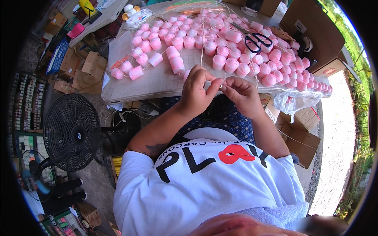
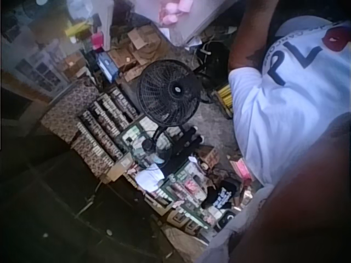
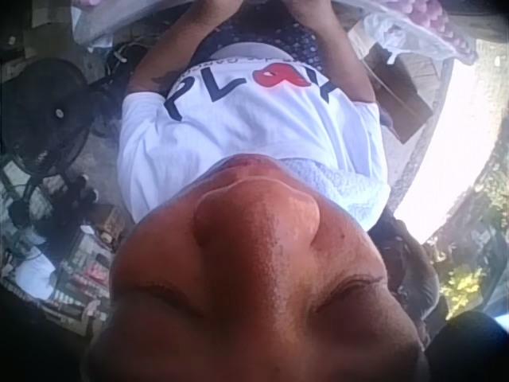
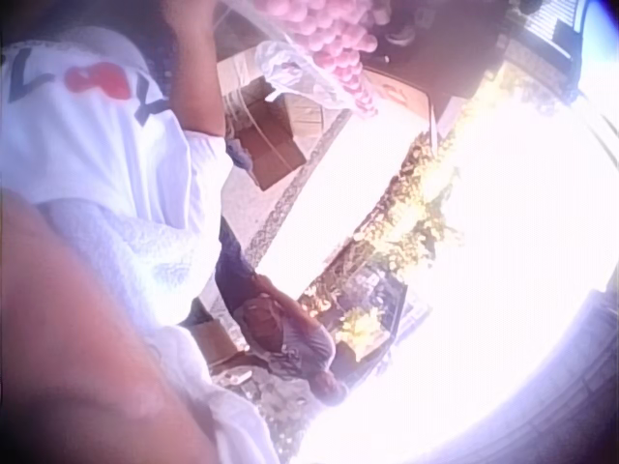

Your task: The person threads small pink cylindrical candles onto a string, ties knots between them, and uses scissors to trim excess string. The assembled candle garland is placed on a table alongside many other candles.

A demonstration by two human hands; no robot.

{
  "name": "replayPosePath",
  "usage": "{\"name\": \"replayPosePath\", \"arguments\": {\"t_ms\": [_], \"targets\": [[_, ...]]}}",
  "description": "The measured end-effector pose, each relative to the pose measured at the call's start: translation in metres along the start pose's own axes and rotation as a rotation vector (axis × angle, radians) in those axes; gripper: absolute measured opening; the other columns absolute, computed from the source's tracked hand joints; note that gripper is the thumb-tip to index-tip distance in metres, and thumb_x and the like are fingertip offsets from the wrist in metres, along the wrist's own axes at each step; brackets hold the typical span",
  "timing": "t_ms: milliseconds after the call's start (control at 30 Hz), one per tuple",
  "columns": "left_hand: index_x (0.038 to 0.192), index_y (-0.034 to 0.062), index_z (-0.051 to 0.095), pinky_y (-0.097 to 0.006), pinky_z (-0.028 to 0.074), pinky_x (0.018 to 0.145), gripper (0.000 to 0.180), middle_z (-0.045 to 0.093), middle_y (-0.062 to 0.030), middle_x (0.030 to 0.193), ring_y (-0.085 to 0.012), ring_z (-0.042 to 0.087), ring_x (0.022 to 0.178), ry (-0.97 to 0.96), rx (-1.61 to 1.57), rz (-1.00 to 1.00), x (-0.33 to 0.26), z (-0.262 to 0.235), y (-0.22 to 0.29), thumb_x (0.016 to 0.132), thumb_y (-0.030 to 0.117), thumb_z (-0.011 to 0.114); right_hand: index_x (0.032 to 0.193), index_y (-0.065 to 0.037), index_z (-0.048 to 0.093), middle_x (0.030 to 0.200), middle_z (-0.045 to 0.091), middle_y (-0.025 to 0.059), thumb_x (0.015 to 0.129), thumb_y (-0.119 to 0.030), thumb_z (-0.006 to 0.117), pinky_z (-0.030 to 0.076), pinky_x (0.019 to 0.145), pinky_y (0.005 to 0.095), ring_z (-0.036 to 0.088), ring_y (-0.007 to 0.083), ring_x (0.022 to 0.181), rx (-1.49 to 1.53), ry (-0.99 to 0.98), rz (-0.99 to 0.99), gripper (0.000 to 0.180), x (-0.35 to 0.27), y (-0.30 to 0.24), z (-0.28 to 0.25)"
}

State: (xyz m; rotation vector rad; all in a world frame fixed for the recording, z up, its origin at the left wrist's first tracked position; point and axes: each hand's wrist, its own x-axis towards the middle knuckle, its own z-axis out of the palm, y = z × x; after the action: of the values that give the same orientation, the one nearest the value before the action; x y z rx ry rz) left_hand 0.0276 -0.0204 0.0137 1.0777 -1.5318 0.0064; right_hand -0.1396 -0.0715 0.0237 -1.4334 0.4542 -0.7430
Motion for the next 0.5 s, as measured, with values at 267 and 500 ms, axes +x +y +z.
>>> {"name": "replayPosePath", "arguments": {"t_ms": [267, 500], "targets": [[0.079, 0.0036, 0.052, -0.030, 0.038, 0.052, 0.019, 0.049, -0.0063, 0.072, -0.0180, 0.047, 0.060, 0.062, -0.153, -0.253, -0.001, -0.006, -0.010, 0.084, 0.009, 0.069, 0.098, 0.002, 0.062, 0.094, 0.064, 0.0036, 0.087, -0.006, 0.061, 0.048, 0.077, 0.0257, 0.058, 0.0103, 0.085, -0.367, 0.077, -0.170, 0.014, 0.003, 0.005, -0.006], [0.080, 0.0026, 0.053, -0.029, 0.039, 0.053, 0.018, 0.050, -0.0064, 0.072, -0.0169, 0.048, 0.060, -0.002, -0.159, -0.211, 0.004, -0.011, -0.005, 0.086, 0.011, 0.068, 0.112, 0.003, 0.060, 0.104, 0.063, 0.0043, 0.090, -0.010, 0.064, 0.046, 0.086, 0.0259, 0.058, 0.0111, 0.095, -0.062, 0.062, -0.025, 0.025, 0.005, -0.007, 0.001]]}}
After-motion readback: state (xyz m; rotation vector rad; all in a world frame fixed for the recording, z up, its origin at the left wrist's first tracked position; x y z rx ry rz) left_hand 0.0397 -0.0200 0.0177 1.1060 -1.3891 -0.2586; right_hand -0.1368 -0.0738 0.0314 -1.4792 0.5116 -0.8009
